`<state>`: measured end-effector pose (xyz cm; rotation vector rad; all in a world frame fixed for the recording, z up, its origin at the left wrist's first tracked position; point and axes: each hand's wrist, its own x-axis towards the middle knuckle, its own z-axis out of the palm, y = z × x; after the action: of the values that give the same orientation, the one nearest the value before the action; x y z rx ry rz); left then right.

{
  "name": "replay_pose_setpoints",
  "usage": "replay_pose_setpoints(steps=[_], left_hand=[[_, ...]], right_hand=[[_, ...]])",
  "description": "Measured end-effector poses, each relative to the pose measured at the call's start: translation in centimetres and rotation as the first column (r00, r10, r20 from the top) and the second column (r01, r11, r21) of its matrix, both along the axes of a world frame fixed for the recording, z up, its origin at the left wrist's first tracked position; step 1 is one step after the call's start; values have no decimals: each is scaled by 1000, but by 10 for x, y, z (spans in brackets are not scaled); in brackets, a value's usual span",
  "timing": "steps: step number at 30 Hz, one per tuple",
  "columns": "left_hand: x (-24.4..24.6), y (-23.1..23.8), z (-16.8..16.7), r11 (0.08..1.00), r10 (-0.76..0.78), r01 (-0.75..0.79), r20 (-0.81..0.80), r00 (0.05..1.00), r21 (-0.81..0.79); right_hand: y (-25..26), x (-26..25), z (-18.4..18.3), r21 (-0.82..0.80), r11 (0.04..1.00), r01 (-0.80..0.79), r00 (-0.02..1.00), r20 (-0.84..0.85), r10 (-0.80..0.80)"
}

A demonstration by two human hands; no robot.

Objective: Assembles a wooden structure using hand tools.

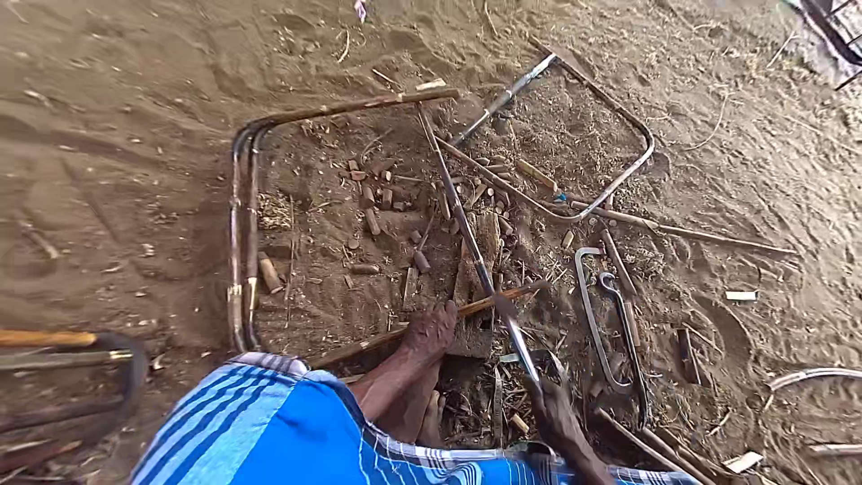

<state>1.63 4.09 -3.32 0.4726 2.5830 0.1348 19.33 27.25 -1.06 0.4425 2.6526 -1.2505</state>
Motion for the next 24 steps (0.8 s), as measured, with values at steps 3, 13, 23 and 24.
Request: replay_pose_setpoints(steps=[3, 13, 23, 24], left_hand=[[-9, 0, 3, 1000, 20, -20, 18, 1000, 4], [-13, -3, 7, 1000, 14, -13, 59, 998, -15], [-13, 3, -3, 999, 8, -10, 49, 999, 35], [-10, 1, -7, 999, -4, 2, 56, 998, 36]], right_hand=[[5, -28, 33, 6, 994, 112, 969, 222, -110], [4, -31, 45, -32, 999, 16, 977, 213, -8], [24, -18, 8, 17, 999, 52, 927, 371, -54], [21, -8, 11, 13, 996, 91, 947, 309, -90]])
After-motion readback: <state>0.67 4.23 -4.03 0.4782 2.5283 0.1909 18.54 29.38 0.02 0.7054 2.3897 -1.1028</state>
